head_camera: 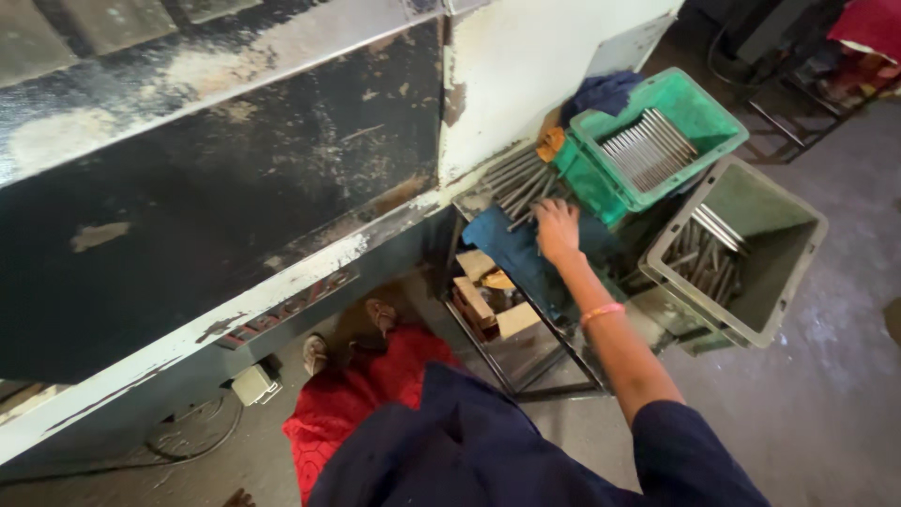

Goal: The person opens a machine door, inserts a metal rod, closes the door, and presses a button. They then wipe the rod with a cloth and place it in a bin. This sequence is repeated for several rods.

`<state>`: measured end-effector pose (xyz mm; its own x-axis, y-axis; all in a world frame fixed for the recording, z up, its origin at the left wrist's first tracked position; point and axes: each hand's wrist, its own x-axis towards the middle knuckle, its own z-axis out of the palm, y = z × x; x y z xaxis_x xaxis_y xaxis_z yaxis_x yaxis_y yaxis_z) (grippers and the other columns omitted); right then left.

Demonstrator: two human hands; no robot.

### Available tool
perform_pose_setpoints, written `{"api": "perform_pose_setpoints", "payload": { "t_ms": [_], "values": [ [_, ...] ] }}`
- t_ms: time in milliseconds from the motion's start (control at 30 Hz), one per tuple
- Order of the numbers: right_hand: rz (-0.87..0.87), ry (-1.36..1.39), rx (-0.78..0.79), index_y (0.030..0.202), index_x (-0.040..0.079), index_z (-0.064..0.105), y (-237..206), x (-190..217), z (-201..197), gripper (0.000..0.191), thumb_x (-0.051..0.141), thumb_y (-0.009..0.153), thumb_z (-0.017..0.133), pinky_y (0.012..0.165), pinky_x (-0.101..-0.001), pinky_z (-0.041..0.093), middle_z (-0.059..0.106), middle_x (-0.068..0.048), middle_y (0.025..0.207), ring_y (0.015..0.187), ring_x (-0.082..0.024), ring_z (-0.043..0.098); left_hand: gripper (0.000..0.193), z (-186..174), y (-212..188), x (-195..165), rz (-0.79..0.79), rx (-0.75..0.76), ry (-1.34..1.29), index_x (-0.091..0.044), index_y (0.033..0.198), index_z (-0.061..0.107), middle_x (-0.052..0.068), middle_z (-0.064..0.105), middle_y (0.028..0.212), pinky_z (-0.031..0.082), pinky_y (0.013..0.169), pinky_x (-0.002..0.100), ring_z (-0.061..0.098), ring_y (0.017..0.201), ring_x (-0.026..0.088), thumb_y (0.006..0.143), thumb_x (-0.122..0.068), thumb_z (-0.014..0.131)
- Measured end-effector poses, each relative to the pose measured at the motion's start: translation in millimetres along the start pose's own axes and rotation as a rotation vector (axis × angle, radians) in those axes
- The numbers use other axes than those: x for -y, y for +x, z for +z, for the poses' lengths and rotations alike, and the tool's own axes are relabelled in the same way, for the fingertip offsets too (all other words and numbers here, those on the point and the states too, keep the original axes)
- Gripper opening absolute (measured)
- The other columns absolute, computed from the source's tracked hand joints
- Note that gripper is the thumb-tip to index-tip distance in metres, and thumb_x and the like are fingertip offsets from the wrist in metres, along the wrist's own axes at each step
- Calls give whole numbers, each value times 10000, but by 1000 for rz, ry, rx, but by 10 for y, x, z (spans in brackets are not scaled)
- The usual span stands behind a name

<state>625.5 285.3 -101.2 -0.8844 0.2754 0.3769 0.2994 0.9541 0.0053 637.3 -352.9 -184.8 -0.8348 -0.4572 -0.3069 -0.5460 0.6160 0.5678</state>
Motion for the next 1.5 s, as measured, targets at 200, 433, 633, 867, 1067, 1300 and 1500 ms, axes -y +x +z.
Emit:
{"api": "perform_pose_setpoints", "payload": {
  "t_ms": [200, 433, 633, 867, 1067, 1300, 1500],
  "values": [
    [-78, -192, 75, 1148, 200, 689, 214, 77, -159, 279, 120, 897, 598, 1049, -538, 385, 642, -35, 1269, 1291, -254, 542, 278, -175, -10, -65, -35, 18, -48, -12, 1249, 726, 190, 723, 1168, 521, 922, 367, 688, 1052, 246, 1012, -141, 658],
    [-14, 192, -231, 1140, 144, 667, 308, -31, -361, 285, 24, 882, 640, 929, -475, 518, 708, -55, 1134, 1092, -321, 658, 275, -191, -19, -208, 61, 5, -219, 2, 1242, 713, 187, 715, 1200, 519, 944, 344, 677, 1071, 230, 1010, -133, 652],
    [432, 833, -510, 1167, 37, 597, 492, 16, -457, 178, 60, 1004, 665, 790, -403, 587, 726, -119, 998, 883, -267, 744, 274, 55, -94, -534, 396, 104, -974, 14, 1236, 703, 184, 708, 1228, 517, 962, 325, 668, 1086, 216, 1009, -127, 647],
    [188, 2163, -177, 1254, -12, 529, 551, 888, -1156, 263, 82, 1022, 612, 1012, -529, 599, 651, -168, 1158, 1094, -342, 691, 341, 168, -426, -1965, 725, 608, -1034, -37, 1361, 621, 126, 757, 1065, 600, 844, 295, 727, 939, 174, 1033, -81, 537],
    [279, 2474, 241, 1208, -36, 596, 270, 1672, -1678, 219, 88, 1029, 618, 1052, -476, 568, 687, -209, 1192, 1179, -355, 669, 485, -500, -1275, -2869, 1153, 888, -1114, -85, 1538, 453, 93, 719, 1069, 582, 878, 293, 695, 930, 142, 1069, -170, 547],
    [215, 2565, 536, 1225, -73, 607, -160, 1885, -1952, 229, 79, 1054, 608, 1010, -417, 568, 700, -211, 1198, 1136, -348, 681, 325, -673, -1607, -2950, 1177, 1038, -1207, 1, 1317, 680, 79, 731, 1024, 580, 829, 292, 675, 888, 132, 1084, -206, 585],
    [328, 2607, 638, 1177, -33, 612, -379, 1872, -2004, 182, 68, 1032, 569, 1000, -445, 572, 713, -175, 1142, 1096, -303, 711, 313, -369, -1693, -2990, 1139, 782, -1121, -25, 1102, 778, 3, 665, 718, 423, 535, 208, 544, 597, 44, 1042, -289, 622]
  ]
}}
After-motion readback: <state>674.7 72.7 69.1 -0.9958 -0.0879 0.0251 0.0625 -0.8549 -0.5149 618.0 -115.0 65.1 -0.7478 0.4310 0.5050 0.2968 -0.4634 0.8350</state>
